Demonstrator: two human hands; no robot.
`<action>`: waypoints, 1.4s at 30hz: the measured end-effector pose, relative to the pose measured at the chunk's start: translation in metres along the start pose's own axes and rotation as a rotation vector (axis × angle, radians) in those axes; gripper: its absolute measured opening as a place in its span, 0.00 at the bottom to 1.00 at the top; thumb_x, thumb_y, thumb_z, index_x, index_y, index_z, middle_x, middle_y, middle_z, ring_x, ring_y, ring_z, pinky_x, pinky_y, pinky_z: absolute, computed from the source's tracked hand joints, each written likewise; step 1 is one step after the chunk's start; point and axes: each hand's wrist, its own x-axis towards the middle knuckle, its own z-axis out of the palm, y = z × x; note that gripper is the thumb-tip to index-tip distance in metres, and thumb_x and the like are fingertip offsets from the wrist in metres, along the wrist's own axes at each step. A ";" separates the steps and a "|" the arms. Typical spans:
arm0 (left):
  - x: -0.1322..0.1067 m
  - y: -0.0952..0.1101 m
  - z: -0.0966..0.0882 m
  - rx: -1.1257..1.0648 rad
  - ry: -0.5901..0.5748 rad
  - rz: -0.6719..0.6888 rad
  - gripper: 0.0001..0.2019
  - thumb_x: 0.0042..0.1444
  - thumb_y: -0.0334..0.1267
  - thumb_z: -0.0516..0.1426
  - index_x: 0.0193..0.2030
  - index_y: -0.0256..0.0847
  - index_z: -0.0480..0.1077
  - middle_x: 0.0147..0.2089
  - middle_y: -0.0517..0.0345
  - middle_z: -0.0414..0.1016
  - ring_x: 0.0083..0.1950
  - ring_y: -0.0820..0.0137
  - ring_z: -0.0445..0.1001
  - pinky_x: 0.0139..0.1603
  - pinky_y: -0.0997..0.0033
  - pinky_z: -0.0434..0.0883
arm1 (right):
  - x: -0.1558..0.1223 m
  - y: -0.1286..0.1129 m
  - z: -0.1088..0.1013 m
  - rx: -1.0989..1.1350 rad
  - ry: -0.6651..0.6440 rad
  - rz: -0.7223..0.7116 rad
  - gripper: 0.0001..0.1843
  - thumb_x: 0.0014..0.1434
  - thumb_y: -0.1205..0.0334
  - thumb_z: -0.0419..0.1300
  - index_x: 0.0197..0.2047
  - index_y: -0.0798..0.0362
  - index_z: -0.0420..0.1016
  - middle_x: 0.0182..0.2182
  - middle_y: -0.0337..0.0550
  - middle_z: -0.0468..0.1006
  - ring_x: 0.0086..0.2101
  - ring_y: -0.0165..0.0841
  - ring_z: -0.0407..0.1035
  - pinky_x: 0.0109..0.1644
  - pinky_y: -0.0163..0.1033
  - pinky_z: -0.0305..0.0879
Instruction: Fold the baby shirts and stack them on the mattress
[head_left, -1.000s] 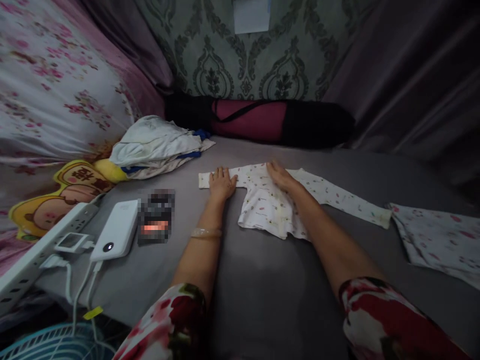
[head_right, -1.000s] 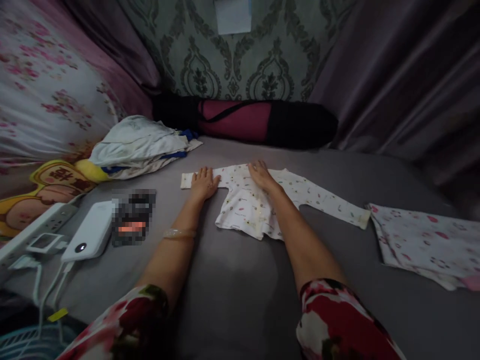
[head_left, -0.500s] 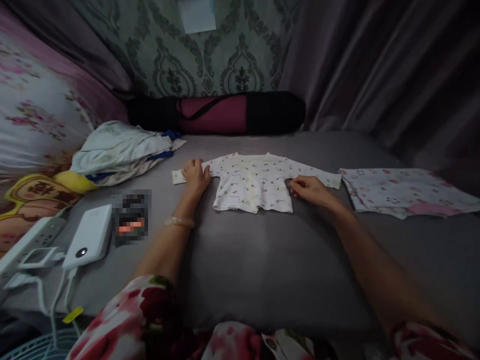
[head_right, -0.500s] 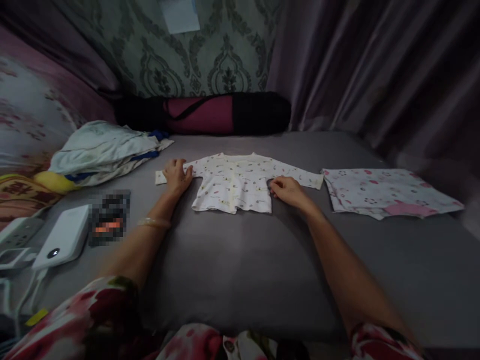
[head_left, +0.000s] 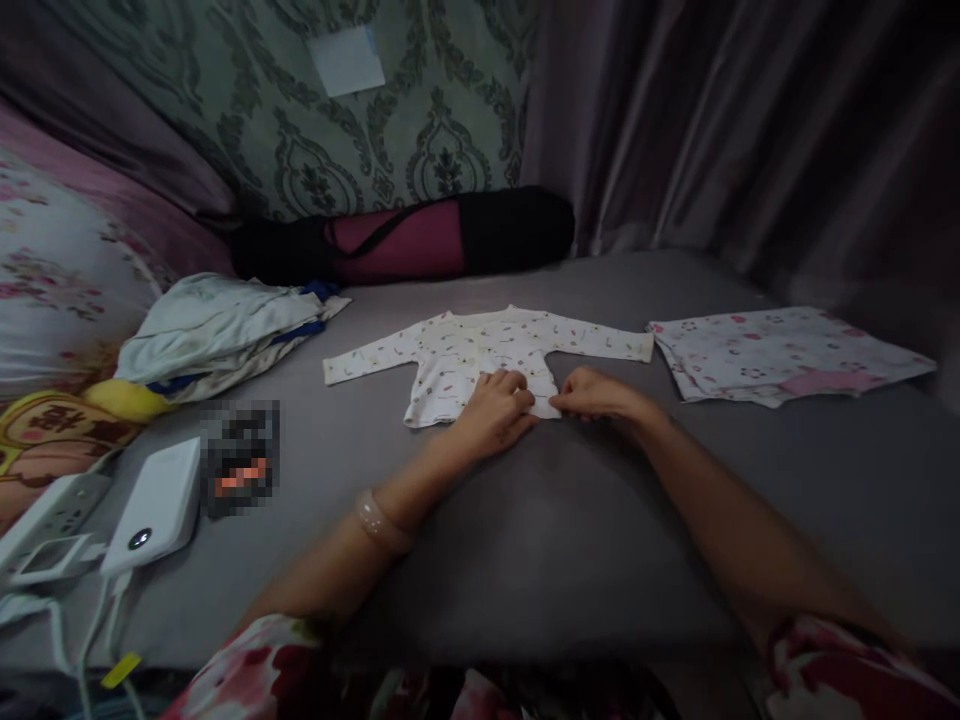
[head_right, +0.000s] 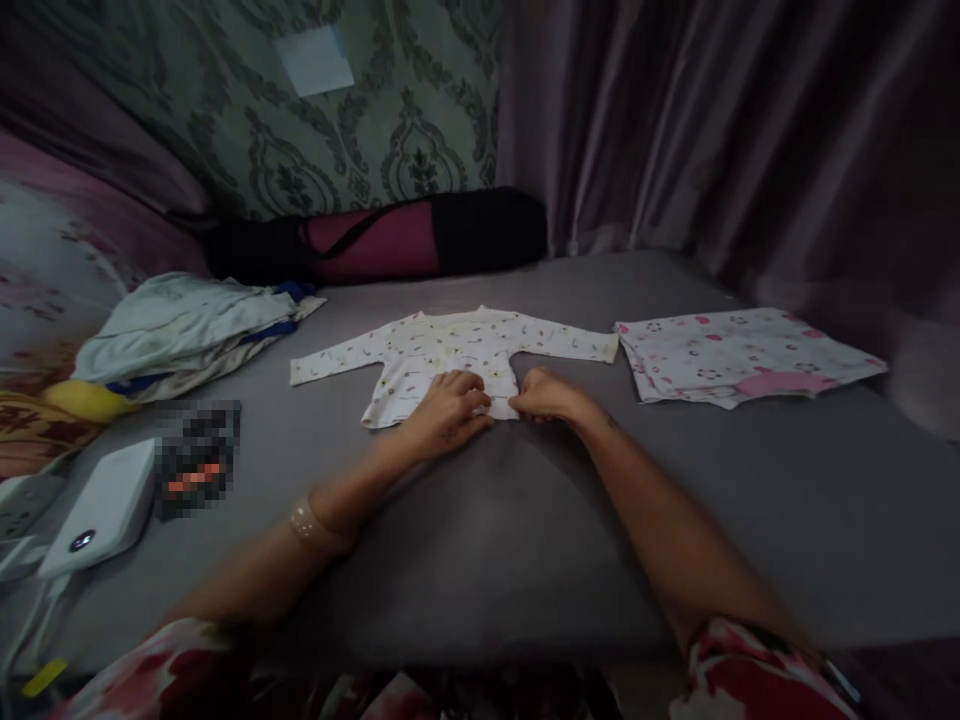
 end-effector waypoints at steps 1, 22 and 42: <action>0.006 0.007 0.002 0.032 0.014 0.008 0.14 0.64 0.46 0.52 0.47 0.40 0.72 0.53 0.46 0.70 0.56 0.57 0.66 0.54 0.56 0.63 | -0.001 0.001 -0.001 0.033 -0.012 0.009 0.17 0.57 0.64 0.58 0.18 0.55 0.68 0.14 0.37 0.68 0.15 0.25 0.60 0.18 0.29 0.53; 0.036 0.044 0.033 0.063 -0.084 -0.185 0.13 0.64 0.39 0.48 0.41 0.35 0.72 0.43 0.44 0.73 0.47 0.58 0.72 0.47 0.58 0.71 | 0.064 0.028 -0.019 -0.396 0.493 -0.247 0.14 0.64 0.67 0.52 0.49 0.49 0.75 0.50 0.46 0.72 0.48 0.40 0.69 0.49 0.40 0.63; 0.041 0.049 0.040 0.115 -0.045 -0.036 0.13 0.68 0.38 0.46 0.41 0.37 0.69 0.44 0.49 0.72 0.47 0.63 0.69 0.50 0.63 0.69 | 0.077 0.043 -0.020 -0.416 0.605 -0.297 0.21 0.66 0.72 0.44 0.52 0.53 0.75 0.52 0.50 0.73 0.50 0.40 0.67 0.52 0.40 0.60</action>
